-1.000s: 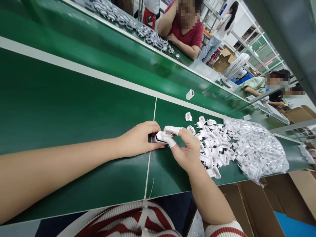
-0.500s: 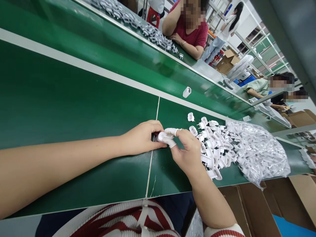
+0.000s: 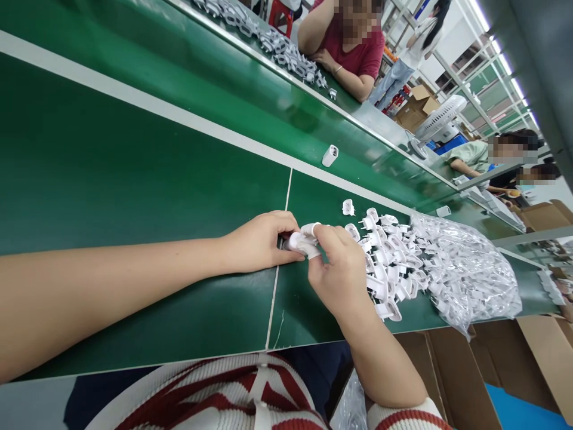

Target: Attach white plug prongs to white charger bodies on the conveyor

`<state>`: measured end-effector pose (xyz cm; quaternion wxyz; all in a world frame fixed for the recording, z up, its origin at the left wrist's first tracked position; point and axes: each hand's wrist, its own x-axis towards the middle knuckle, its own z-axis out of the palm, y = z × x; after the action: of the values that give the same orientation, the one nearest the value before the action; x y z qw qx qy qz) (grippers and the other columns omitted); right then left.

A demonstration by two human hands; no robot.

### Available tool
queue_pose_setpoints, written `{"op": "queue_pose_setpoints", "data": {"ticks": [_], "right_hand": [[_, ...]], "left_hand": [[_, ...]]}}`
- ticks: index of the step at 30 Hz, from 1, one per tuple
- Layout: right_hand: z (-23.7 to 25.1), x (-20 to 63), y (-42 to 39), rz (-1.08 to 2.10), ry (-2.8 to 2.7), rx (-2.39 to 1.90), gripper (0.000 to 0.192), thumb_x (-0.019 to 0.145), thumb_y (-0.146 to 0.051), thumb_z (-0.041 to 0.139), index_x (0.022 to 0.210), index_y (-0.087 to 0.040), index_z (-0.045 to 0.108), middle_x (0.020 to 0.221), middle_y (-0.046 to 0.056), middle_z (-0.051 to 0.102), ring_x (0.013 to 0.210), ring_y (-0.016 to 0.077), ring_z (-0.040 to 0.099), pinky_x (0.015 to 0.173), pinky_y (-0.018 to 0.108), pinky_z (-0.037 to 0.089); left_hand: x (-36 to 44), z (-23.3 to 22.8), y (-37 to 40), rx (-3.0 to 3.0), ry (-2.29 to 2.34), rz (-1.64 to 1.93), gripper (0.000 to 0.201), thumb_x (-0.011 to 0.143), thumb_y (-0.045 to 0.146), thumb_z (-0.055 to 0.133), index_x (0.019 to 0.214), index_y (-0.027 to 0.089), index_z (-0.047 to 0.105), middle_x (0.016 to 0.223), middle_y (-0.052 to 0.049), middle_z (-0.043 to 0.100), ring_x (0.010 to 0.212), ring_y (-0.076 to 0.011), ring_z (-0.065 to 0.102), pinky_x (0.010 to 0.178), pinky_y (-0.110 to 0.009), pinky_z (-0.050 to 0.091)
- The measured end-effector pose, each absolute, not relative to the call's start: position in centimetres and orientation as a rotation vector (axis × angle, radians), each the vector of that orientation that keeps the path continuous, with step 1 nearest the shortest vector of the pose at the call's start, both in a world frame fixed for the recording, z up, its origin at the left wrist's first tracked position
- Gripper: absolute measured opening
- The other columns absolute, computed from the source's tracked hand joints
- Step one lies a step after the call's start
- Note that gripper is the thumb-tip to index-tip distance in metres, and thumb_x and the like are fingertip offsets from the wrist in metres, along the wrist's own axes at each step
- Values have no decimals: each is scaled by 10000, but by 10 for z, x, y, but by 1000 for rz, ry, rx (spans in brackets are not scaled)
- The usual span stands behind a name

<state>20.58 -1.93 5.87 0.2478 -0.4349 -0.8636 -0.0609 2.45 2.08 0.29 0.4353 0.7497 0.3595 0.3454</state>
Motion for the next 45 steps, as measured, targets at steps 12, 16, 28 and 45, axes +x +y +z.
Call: {"op": "queue_pose_setpoints", "data": {"ticks": [12, 16, 28, 45], "right_hand": [[67, 208, -13, 14, -2383, -1344, 334, 710, -34, 511, 945, -237, 634, 808, 15, 702, 753, 212, 639, 629, 286, 409], [58, 213, -13, 301, -2198, -1341, 304, 823, -128, 612, 1099, -245, 665, 992, 37, 763, 878, 225, 701, 768, 328, 527], [46, 247, 39, 101, -2028, -2049, 666, 954, -249, 630, 1538, -24, 401, 1504, 348, 471, 1527, 520, 268, 1172, 682, 297], [39, 245, 42, 374, -2015, -1575, 534, 850, -10, 517, 1348, -204, 503, 1239, 113, 524, 1190, 246, 579, 1069, 450, 483]], "left_hand": [[27, 3, 21, 1873, 915, 851, 276, 826, 486, 701, 831, 211, 685, 889, -46, 645, 891, -254, 624, 775, -365, 494], [29, 7, 19, 1908, 942, 820, 267, 811, 486, 698, 875, 227, 711, 906, -49, 698, 940, -286, 652, 815, -387, 510], [-43, 37, 176, 1666, 1842, 967, 557, 668, 633, 763, 928, 142, 719, 882, 8, 718, 1000, -259, 664, 802, -334, 445], [28, 18, 221, 1914, 1987, 857, 458, 871, 434, 682, 1190, 106, 674, 1199, -217, 682, 1210, -458, 567, 1025, -534, 417]]}}
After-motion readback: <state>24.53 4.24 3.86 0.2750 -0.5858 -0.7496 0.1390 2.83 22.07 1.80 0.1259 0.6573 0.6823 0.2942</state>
